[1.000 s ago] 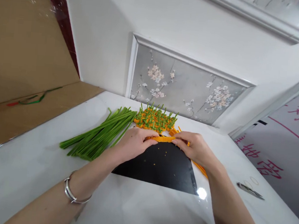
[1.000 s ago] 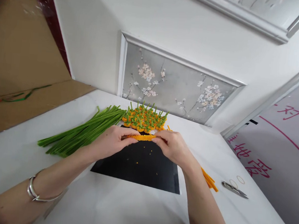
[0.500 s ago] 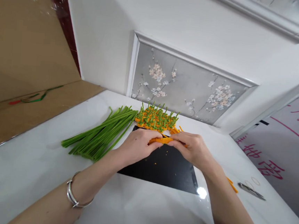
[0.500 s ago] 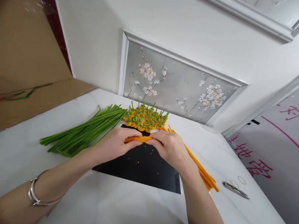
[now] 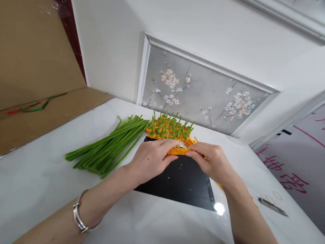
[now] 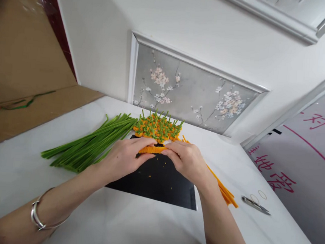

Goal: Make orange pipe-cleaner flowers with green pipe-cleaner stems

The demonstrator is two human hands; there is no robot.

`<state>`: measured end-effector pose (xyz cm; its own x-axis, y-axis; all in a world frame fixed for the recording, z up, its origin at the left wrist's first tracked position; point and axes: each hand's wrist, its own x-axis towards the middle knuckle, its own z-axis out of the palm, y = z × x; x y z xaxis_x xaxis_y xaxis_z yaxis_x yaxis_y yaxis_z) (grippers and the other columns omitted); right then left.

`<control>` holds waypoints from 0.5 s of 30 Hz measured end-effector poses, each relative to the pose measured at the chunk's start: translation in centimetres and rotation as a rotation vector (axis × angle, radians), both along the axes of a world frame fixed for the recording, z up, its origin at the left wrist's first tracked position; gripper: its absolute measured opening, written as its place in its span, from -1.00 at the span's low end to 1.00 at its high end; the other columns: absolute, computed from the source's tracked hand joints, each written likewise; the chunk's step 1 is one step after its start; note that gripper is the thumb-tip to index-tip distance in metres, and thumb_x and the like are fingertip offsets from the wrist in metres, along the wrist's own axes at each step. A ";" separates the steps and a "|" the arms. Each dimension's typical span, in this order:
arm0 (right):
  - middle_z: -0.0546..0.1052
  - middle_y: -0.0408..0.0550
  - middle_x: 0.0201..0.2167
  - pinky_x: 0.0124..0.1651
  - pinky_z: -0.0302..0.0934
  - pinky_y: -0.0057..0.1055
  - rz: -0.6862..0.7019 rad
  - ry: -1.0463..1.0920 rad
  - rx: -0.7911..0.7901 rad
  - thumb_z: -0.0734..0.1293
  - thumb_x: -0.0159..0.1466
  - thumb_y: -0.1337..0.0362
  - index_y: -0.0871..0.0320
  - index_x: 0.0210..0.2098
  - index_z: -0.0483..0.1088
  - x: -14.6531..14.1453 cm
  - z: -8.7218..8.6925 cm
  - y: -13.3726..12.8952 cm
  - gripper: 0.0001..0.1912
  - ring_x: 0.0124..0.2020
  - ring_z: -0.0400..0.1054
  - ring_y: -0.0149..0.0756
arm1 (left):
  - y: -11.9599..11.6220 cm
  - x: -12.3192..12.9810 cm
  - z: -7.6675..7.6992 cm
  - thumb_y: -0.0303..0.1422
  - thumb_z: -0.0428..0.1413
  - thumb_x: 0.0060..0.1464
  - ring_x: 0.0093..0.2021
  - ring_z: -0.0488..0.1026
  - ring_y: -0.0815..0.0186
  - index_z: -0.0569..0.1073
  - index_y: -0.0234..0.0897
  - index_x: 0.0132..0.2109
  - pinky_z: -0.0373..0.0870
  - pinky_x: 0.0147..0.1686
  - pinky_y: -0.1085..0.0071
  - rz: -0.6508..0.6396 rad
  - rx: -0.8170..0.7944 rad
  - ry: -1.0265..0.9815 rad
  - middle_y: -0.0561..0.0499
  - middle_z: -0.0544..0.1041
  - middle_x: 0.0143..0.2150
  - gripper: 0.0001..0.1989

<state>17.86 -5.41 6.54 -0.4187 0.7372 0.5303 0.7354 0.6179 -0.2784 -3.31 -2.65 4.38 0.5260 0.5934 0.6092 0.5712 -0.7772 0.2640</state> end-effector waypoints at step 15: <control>0.59 -0.02 -0.30 -0.22 0.32 -0.31 0.050 -0.058 0.354 0.26 0.31 0.31 0.09 -0.18 0.49 0.1 -0.2 -0.1 -0.83 -0.35 0.43 -0.28 | -0.5 0.1 1.4 -0.31 0.22 -0.03 -0.28 0.48 0.31 0.53 -0.20 -0.21 0.32 -0.26 0.44 -0.022 -0.395 -0.264 0.10 0.59 -0.26 -0.81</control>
<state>17.91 -5.47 6.36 -0.4864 0.4905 0.7231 0.7104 0.7038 0.0004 -3.25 -3.14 5.83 0.3987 0.7969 0.4538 0.4288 -0.5994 0.6759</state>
